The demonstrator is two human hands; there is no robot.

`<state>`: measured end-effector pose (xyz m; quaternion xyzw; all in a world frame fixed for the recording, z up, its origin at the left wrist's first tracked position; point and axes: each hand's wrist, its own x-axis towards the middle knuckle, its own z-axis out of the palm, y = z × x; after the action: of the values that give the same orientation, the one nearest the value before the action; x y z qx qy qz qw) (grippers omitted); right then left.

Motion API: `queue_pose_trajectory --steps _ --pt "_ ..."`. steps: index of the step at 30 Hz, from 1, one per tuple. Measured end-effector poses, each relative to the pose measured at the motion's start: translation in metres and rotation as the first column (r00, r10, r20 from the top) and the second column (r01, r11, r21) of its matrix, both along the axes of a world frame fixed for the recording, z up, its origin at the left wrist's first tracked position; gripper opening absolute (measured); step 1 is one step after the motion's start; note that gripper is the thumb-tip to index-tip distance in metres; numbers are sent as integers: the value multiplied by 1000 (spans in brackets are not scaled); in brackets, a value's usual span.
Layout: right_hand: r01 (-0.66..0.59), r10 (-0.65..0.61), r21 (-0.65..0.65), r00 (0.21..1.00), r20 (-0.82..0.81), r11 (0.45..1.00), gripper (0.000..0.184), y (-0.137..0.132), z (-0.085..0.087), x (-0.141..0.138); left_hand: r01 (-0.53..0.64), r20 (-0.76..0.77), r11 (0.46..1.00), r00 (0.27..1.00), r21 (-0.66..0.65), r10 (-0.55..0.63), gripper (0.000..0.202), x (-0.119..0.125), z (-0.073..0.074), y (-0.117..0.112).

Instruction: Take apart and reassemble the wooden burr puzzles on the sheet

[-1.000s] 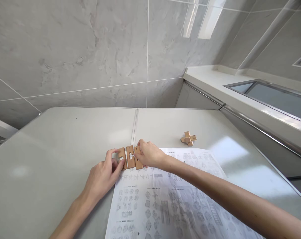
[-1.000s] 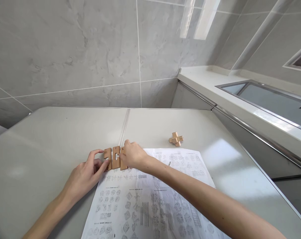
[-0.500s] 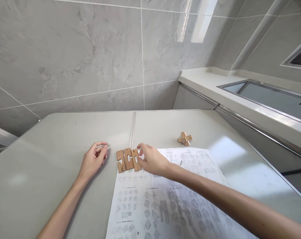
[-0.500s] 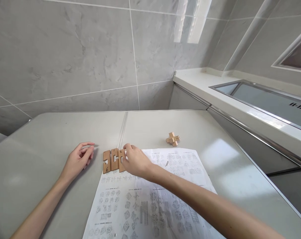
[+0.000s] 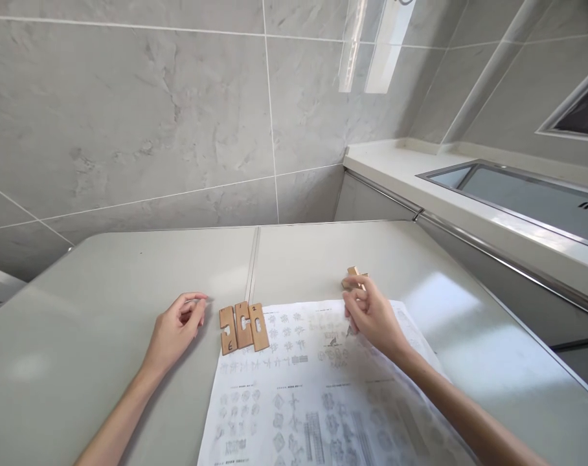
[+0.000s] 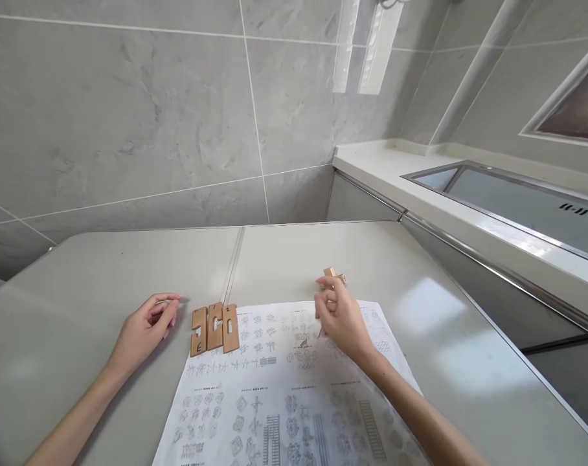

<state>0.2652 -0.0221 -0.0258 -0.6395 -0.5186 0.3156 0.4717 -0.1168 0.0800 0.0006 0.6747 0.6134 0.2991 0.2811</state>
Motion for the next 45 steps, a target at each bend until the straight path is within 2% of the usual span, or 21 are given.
queue_pose_trajectory --steps 3,6,10,13,15,18,20,22,25,28,30,32,36,40,43,45 --pt "79 -80 -27 996 -37 997 26 -2 -7 13 -26 -31 994 999 104 30 30 3 0 -4" --pt "52 -60 -73 992 -110 996 38 -2 -13 20 34 -138 968 990 250 1 23 12 1 -9" --pt "-36 24 -66 983 -183 997 50 2 -18 25 273 -253 911 947 310 -198 19 42 8 -21" --pt "-41 25 -70 977 -212 997 53 5 -19 28 438 -186 843 899 312 -398 16 76 16 -35" --pt "-30 14 -70 977 -215 997 51 6 -19 28 507 -70 836 860 210 -505 18 101 19 -47" --pt "-11 5 -20 967 -256 1000 46 5 -16 28 570 139 820 817 -53 -559 22 131 21 -63" --pt "-23 27 15 943 -332 1000 41 3 -11 26 602 277 770 792 -210 -544 26 145 18 -71" --pt "-66 69 22 891 -449 998 37 0 -4 23 611 429 730 773 -307 -466 33 153 13 -77" --pt "-129 104 7 764 -637 992 38 -7 2 16 681 646 631 678 -372 -351 41 158 4 -82" --pt "-214 156 2 709 -688 977 41 -14 2 7 729 731 584 607 -358 -310 48 157 -3 -86" --pt "-281 233 32 719 -655 959 42 -18 0 0 735 770 578 581 -355 -265 55 155 -4 -87" --pt "-349 325 75 746 -581 934 40 -23 -1 -7 719 783 585 584 -375 -216 62 153 -4 -88" --pt "-412 426 115 846 -321 904 36 -32 -2 -16 676 762 623 619 -393 -190 65 151 -1 -89" --pt "-448 448 25 887 -115 894 31 -41 -4 -17 671 760 637 618 -378 -199 58 154 3 -89" --pt "-459 452 -51 885 -109 887 28 -47 -4 -17 656 776 663 606 -362 -176 53 156 5 -92" --pt "-469 449 -31 860 -243 882 32 -48 -2 -19 600 778 719 615 -351 -133 47 157 4 -96"
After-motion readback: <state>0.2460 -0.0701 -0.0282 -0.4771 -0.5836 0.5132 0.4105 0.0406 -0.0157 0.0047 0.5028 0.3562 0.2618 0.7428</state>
